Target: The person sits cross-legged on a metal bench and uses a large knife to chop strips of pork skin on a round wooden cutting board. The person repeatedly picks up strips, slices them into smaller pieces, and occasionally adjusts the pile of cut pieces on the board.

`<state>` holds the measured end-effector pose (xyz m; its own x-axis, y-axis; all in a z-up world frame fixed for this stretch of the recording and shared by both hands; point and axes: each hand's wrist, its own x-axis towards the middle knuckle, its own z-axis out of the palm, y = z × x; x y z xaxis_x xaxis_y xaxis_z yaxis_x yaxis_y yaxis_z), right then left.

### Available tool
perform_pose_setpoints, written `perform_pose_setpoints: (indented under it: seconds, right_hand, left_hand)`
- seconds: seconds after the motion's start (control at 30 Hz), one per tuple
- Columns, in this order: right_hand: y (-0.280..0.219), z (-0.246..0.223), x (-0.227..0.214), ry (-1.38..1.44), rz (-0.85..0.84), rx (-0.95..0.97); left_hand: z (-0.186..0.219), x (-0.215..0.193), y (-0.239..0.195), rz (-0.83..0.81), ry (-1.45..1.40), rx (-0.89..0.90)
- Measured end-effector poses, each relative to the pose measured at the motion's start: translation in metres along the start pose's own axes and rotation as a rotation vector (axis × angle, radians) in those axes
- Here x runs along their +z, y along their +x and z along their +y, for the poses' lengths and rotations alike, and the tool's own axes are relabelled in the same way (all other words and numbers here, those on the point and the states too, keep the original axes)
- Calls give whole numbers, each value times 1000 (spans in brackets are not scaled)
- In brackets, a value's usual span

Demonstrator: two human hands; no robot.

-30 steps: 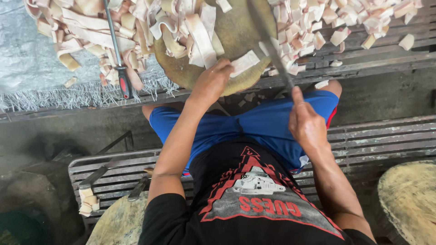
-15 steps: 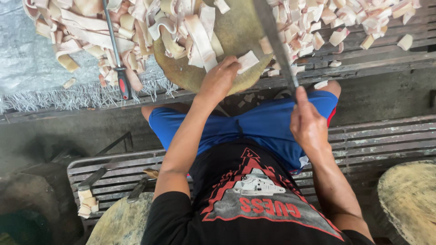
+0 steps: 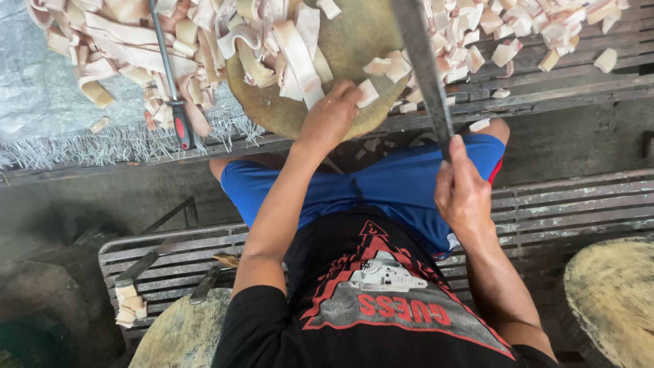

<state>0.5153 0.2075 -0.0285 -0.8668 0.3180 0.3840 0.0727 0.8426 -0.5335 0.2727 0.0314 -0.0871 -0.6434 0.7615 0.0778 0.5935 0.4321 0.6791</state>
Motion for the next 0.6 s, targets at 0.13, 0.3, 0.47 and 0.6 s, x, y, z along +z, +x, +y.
perform_pose_setpoints:
  seconds: [0.13,0.3,0.47,0.6]
  right_hand:
    - [-3,-6,10,27,-121,2]
    - [3,-11,19,-123,-371,77]
    - [-1,-15,1,40,-218,113]
    - [-5,-12,0,24,-269,70]
  left_hand:
    - [-2,-11,-8,183,73,-64]
    - [-18,-18,-1,529,237,-273]
    - [-27,-6,11,557,253,-419]
    - [-35,-3,14,711,211,-321]
